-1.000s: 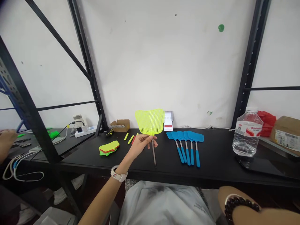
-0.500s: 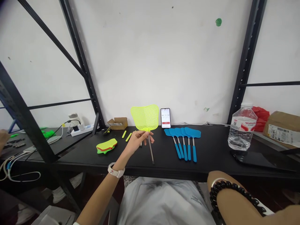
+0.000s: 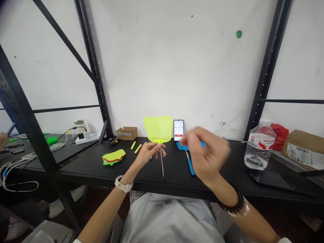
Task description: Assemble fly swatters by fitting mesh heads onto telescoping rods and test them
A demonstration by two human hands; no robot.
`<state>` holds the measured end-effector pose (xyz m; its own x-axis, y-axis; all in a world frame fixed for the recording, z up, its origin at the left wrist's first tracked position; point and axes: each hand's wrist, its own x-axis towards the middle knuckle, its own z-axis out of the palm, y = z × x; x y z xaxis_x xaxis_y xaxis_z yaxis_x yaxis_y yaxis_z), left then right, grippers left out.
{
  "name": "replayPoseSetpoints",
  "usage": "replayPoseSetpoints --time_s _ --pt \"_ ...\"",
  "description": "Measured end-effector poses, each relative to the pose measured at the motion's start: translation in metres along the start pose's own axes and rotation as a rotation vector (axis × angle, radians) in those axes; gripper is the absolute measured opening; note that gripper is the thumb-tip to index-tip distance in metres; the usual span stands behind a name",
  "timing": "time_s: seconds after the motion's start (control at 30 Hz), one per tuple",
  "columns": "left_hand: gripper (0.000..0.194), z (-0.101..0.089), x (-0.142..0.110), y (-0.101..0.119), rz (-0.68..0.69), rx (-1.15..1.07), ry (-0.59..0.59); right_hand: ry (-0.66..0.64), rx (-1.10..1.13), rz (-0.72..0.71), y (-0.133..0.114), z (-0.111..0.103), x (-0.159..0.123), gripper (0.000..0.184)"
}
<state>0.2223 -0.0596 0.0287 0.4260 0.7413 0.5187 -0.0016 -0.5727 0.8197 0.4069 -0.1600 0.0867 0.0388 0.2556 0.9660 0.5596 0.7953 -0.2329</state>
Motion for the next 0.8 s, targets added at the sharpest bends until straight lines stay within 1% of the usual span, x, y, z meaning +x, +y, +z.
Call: replayPoseSetpoints --time_s 0.07,0.1,0.13,0.17,0.2,0.27,0.33,0.4,0.43,0.47,0.5,0.6,0.8 --pt "0.040 0.001 -0.001 0.000 0.011 -0.007 -0.009 0.039 -0.067 -0.085 0.011 0.023 0.023 0.019" --pt "0.040 0.002 -0.001 -0.001 0.014 -0.009 -0.009 0.003 -0.117 -0.124 0.017 0.035 0.037 0.023" --pt "0.040 0.003 -0.002 -0.001 0.015 -0.009 -0.005 -0.077 -0.184 -0.150 0.022 0.045 0.051 0.035" --pt "0.039 0.003 -0.002 -0.002 0.014 -0.005 -0.003 -0.218 -0.205 -0.141 0.026 0.053 0.064 0.042" --pt "0.038 0.004 -0.003 -0.002 0.011 0.001 -0.003 -0.400 -0.192 -0.112 0.030 0.059 0.078 0.044" --pt "0.036 0.004 -0.004 -0.004 0.005 0.012 -0.024 -0.767 -0.153 -0.048 0.033 0.065 0.100 0.043" --pt "0.035 0.004 -0.005 -0.005 -0.002 0.008 -0.063 -1.075 -0.146 -0.015 0.033 0.068 0.116 0.042" --pt "0.034 0.004 -0.005 -0.007 -0.004 -0.009 -0.084 -1.300 -0.180 0.007 0.033 0.070 0.125 0.041" --pt "0.034 0.004 -0.005 -0.008 -0.004 -0.018 -0.088 -1.373 -0.208 0.016 0.033 0.071 0.128 0.041" --pt "0.034 0.004 -0.004 -0.009 -0.004 -0.024 -0.089 -1.415 -0.247 0.021 0.033 0.073 0.129 0.042" --pt "0.034 0.004 -0.004 -0.010 -0.003 -0.025 -0.092 -1.431 -0.291 0.017 0.034 0.075 0.129 0.042" --pt "0.035 0.002 -0.004 -0.010 -0.006 -0.012 -0.111 -1.420 -0.398 -0.017 0.035 0.082 0.129 0.045" --pt "0.036 -0.003 -0.005 -0.010 -0.029 0.011 -0.132 -1.462 -0.420 -0.001 0.039 0.090 0.130 0.047"
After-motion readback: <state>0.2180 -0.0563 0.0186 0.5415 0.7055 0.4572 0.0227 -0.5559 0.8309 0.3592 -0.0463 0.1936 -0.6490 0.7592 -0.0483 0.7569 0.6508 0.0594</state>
